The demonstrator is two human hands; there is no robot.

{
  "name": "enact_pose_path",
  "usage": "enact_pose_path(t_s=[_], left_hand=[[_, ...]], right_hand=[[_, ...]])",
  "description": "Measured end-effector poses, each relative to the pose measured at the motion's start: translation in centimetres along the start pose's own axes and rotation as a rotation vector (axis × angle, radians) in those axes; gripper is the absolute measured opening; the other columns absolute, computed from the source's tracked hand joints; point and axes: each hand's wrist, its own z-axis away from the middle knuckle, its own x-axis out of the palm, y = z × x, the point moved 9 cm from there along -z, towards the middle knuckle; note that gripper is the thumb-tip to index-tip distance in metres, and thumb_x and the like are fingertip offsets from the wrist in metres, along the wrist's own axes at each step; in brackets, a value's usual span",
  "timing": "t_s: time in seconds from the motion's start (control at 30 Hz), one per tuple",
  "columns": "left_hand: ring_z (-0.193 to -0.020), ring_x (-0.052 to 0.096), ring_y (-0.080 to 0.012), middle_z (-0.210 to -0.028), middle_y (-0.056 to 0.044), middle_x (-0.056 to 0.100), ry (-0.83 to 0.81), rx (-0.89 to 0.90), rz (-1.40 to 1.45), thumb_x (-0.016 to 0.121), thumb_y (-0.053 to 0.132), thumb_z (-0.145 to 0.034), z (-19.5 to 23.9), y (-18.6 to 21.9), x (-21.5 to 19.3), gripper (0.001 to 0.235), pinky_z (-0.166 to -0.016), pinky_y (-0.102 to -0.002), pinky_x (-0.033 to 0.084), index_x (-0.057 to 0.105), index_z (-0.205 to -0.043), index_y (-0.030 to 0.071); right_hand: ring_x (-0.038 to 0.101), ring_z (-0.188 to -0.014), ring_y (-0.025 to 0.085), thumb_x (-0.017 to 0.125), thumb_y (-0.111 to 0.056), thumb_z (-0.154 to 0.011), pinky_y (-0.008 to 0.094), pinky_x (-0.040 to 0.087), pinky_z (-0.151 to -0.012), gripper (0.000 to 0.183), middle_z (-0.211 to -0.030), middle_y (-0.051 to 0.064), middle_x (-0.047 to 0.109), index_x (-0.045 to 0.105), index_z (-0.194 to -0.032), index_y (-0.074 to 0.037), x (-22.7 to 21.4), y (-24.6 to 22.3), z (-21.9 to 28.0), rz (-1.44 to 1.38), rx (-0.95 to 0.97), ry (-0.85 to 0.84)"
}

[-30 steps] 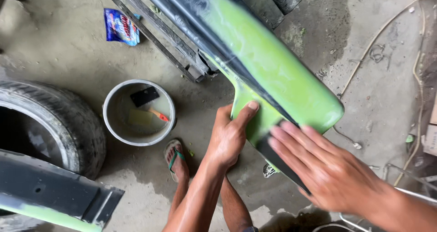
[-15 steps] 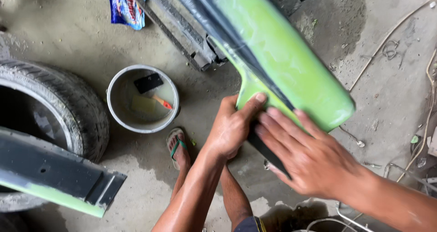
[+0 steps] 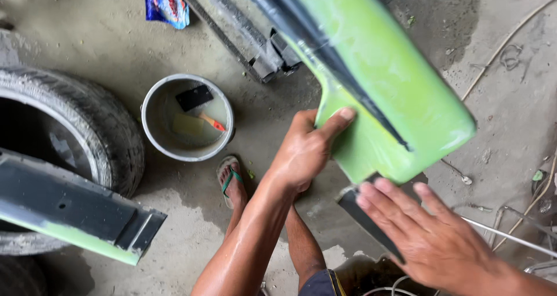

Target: The person sands a green car bumper with a sanding block, working along the edges and flat surfaces. The person then sands a long black car trim piece in the same manner.

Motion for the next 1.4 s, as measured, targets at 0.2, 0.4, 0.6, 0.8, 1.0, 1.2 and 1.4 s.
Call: enact_pose_path(t_s=[0.2, 0.4, 0.6, 0.8, 1.0, 1.2, 1.4], left_hand=[[-0.066, 0.061, -0.0152, -0.076, -0.009, 0.067, 0.032, -0.123, 0.025, 0.061, 0.024, -0.091, 2.1, 1.2, 0.1, 0.028, -0.059, -0.029, 0.049, 0.063, -0.083, -0.003], [-0.067, 0.049, -0.0088, -0.073, 0.003, 0.059, -0.039, -0.064, -0.252, 0.059, 0.033, -0.092, 1.0, 2.7, 0.5, 0.035, -0.061, -0.027, 0.039, 0.064, -0.073, 0.004], [-0.055, 0.027, -0.0077, -0.058, 0.008, 0.032, -0.027, -0.024, -0.349, 0.060, 0.037, -0.092, 1.4, 2.8, -0.7, 0.045, -0.049, -0.030, 0.022, 0.038, -0.058, 0.017], [-0.058, 0.055, -0.0085, -0.072, -0.002, 0.066, -0.015, 0.031, -0.108, 0.064, 0.028, -0.091, 0.0, 1.0, 0.1, 0.029, -0.049, -0.025, 0.041, 0.066, -0.078, 0.002], [-0.070, 0.059, -0.0072, -0.079, 0.002, 0.066, 0.052, 0.056, -0.165, 0.062, 0.027, -0.091, 0.9, 1.5, -0.7, 0.028, -0.058, -0.027, 0.050, 0.066, -0.077, 0.003], [-0.067, 0.050, -0.0067, -0.074, 0.003, 0.059, 0.126, 0.052, -0.254, 0.061, 0.031, -0.089, 0.7, 2.0, 0.2, 0.031, -0.055, -0.026, 0.042, 0.063, -0.074, 0.004], [-0.075, 0.063, -0.0107, -0.085, -0.005, 0.072, 0.122, 0.058, -0.185, 0.060, 0.029, -0.087, 1.2, 2.1, 0.5, 0.032, -0.063, -0.029, 0.054, 0.070, -0.086, -0.002]], right_hand=[[0.037, -0.142, 0.026, 0.045, -0.044, -0.085, 0.048, 0.008, -0.122, 0.069, -0.150, 0.011, 0.048, 0.051, -0.142, -0.005, -0.7, 0.0, -6.3, 0.118, -0.075, 0.089], [0.028, -0.147, 0.026, 0.053, -0.043, -0.072, 0.050, 0.023, -0.115, 0.090, -0.159, 0.012, 0.033, 0.037, -0.150, -0.001, 0.6, 0.1, -1.4, 0.029, -0.128, -0.023], [0.025, -0.148, 0.028, 0.060, -0.050, -0.066, 0.049, 0.018, -0.118, 0.102, -0.159, 0.012, 0.030, 0.032, -0.151, -0.002, 0.1, 0.7, -5.0, -0.015, -0.059, 0.007], [0.023, -0.149, 0.028, 0.043, -0.052, -0.084, 0.055, 0.021, -0.115, 0.086, -0.160, 0.015, 0.028, 0.027, -0.153, -0.003, 1.1, 0.7, -1.5, 0.017, -0.011, 0.013], [0.009, -0.151, 0.023, 0.043, -0.059, -0.087, 0.057, -0.001, -0.120, 0.092, -0.163, 0.011, 0.012, 0.014, -0.156, -0.006, 1.8, -0.3, 1.2, -0.042, 0.139, 0.030], [0.005, -0.155, 0.029, 0.022, -0.046, -0.105, 0.064, -0.012, -0.122, 0.068, -0.165, 0.014, 0.008, 0.008, -0.157, -0.005, 1.0, 4.8, 1.8, -0.281, 0.509, 0.299], [0.006, -0.154, 0.023, 0.009, -0.050, -0.104, 0.055, -0.019, -0.119, 0.061, -0.164, 0.002, 0.008, 0.009, -0.156, -0.018, 3.8, 6.0, 3.7, -0.137, 0.348, 0.271]])
